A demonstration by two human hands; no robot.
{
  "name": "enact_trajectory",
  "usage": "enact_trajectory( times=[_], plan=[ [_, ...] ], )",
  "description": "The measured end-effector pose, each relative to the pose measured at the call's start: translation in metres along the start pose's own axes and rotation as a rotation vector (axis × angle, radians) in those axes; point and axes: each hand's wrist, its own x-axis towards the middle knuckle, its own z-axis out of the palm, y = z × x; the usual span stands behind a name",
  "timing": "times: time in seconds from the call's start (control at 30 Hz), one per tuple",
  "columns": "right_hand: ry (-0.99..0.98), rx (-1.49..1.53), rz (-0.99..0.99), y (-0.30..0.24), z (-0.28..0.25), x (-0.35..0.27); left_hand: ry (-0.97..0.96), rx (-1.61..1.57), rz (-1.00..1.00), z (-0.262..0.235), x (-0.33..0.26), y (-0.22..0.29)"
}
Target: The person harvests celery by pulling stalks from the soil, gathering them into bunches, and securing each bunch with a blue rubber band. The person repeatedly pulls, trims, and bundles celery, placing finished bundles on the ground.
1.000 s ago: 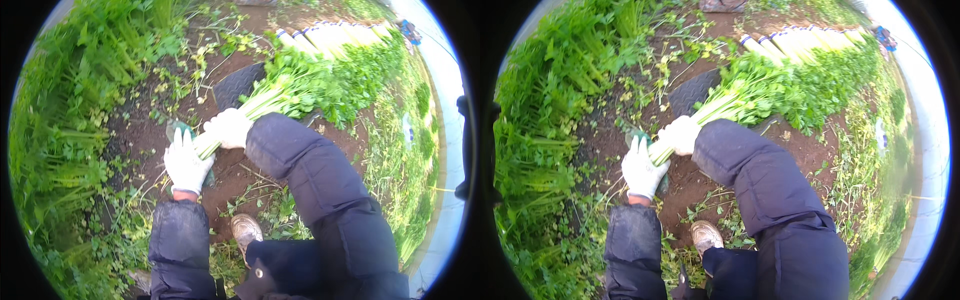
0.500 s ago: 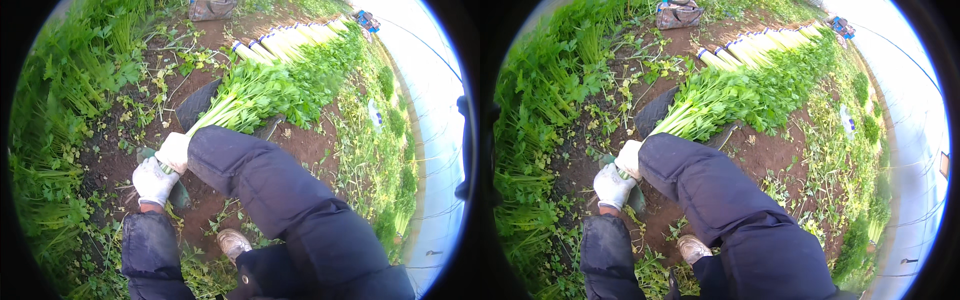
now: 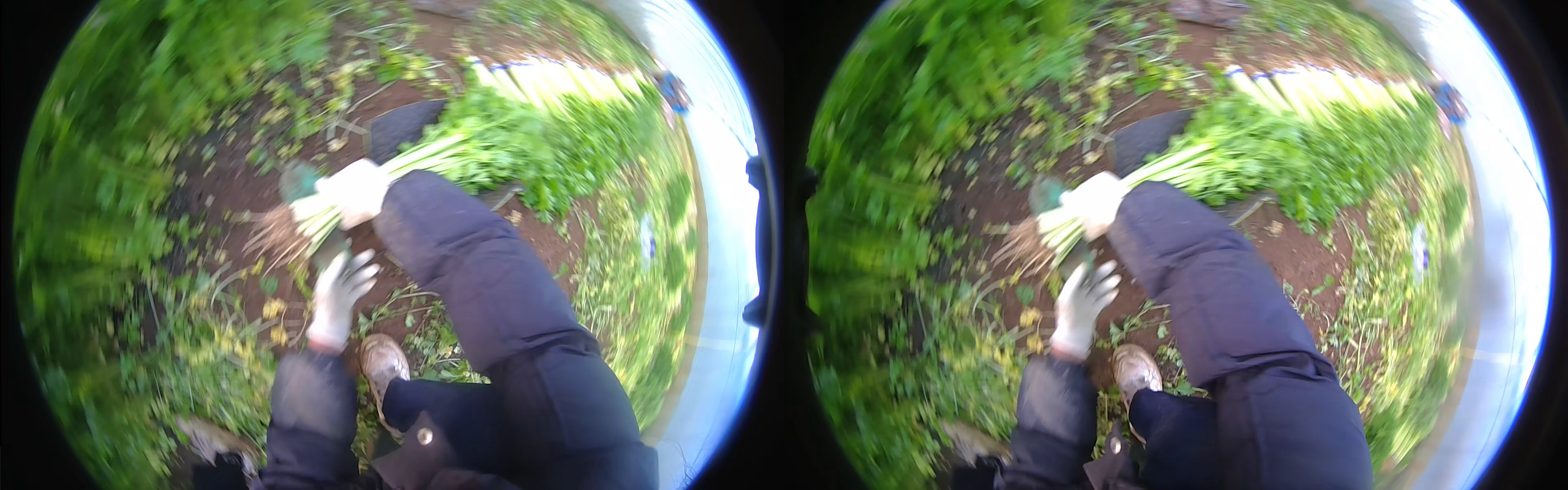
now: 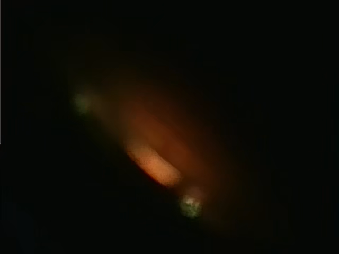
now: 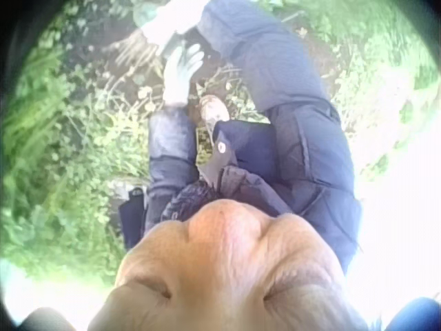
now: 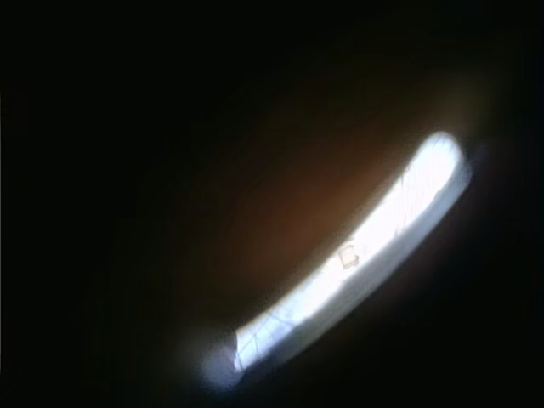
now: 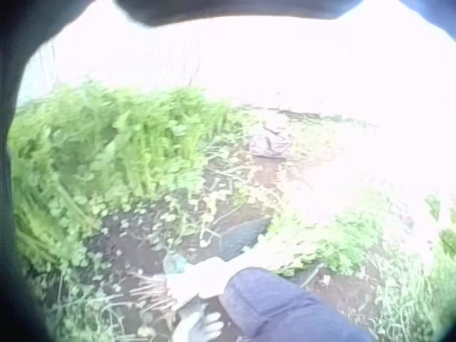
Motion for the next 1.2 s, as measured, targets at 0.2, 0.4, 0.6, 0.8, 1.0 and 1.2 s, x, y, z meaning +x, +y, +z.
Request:
enact_trajectory(
  times=[0.2, 0.4, 0.6, 0.8, 1.0, 1.2],
  plan=[
    [-0.207, -0.024, 0.119, -0.049, -0.050, -0.010, 0.271, -0.075, 0.046, 0.037, -0.021, -0.007],
    [-0.147, 0.137, -0.019, -0.175, -0.020, -0.042, 0.256, -0.093, 0.052, -0.041, -0.143, -0.042],
    [-0.175, 0.081, 0.019, -0.187, -0.003, -0.045, 0.361, -0.310, 0.253, -0.102, -0.156, -0.020],
    [-0.254, 0.075, 0.026, -0.200, -0.023, -0.012, 0.166, -0.274, 0.622, -0.088, -0.088, 0.042],
    [-0.032, 0.052, 0.045, -0.240, -0.011, -0.001, 0.134, -0.570, 0.627, -0.096, -0.096, 0.071],
    [0.166, 0.004, 0.042, -0.250, 0.002, -0.026, -0.069, -0.690, 0.553, -0.098, -0.099, 0.053]
  ],
)
